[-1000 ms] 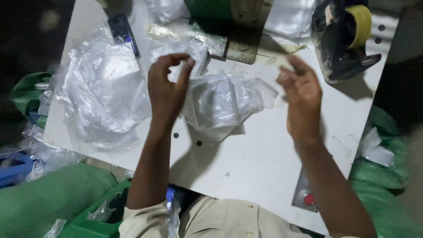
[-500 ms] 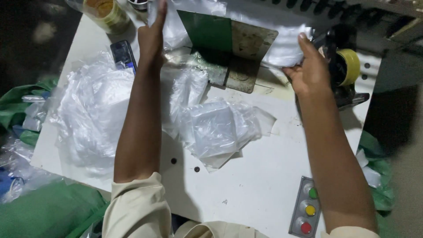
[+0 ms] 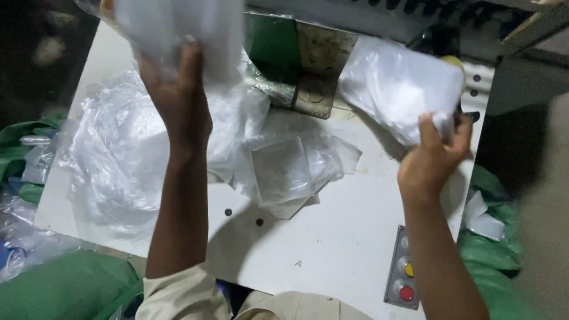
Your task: Packing small white items into plastic bags and folding them on a workbench
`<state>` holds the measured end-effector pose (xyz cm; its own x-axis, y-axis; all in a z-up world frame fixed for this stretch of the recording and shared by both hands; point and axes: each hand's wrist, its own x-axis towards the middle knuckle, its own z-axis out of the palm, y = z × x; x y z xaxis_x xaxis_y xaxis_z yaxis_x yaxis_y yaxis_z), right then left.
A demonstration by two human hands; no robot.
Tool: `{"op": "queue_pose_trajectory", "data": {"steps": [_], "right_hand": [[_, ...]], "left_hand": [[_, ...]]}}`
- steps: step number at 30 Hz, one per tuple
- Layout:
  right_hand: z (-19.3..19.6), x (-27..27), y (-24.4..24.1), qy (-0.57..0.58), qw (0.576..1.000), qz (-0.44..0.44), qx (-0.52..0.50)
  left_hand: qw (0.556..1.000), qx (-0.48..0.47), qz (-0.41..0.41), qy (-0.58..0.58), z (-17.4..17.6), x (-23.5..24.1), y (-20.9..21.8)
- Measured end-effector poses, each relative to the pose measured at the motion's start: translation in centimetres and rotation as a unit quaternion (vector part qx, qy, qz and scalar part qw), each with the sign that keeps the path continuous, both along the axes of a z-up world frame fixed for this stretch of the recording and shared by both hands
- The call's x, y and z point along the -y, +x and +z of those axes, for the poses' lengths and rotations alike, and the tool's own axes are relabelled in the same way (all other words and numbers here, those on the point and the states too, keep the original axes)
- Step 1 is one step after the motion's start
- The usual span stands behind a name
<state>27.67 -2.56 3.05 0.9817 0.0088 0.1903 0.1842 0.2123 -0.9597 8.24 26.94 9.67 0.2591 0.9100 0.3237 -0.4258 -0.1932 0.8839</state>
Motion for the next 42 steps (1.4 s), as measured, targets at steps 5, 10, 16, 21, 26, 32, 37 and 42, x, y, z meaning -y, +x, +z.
{"op": "queue_pose_trajectory", "data": {"steps": [5,10,16,21,26,32,37,42], "right_hand": [[3.5,9.3,-3.8,-0.015,0.982,0.014,-0.188],[3.4,16.5,-1.5,-0.111,0.976,0.026,-0.185],[10.0,18.4,-2.0,-0.304,0.946,0.063,0.096],[15.1,17.9,-3.2,-0.315,0.887,0.28,0.187],[14.3,15.6,-1.8,-0.301,0.884,0.356,-0.004],[12.5,11.7,-5.0,-0.086,0.88,0.367,-0.29],[6.4,13.7,-12.0,-0.075,0.896,0.37,-0.232],[-1.6,19.2,-18.1,-0.09,0.84,0.478,-0.24]], "left_hand": [[0.913,-0.201,-0.351,-0.047,1.7,12.3,-4.5],[0.737,-0.361,-0.527,-0.223,-0.3,19.0,-1.8],[0.693,-0.572,-0.428,0.098,-1.5,23.1,-1.0],[0.831,-0.317,-0.128,0.438,1.1,25.1,-1.2],[0.832,-0.318,-0.351,0.288,1.2,23.2,2.3],[0.827,-0.342,-0.447,0.021,2.6,22.4,1.1],[0.896,-0.229,-0.353,0.144,-0.6,23.1,-5.6],[0.782,-0.312,-0.492,0.222,-1.5,24.5,-13.6]]}}
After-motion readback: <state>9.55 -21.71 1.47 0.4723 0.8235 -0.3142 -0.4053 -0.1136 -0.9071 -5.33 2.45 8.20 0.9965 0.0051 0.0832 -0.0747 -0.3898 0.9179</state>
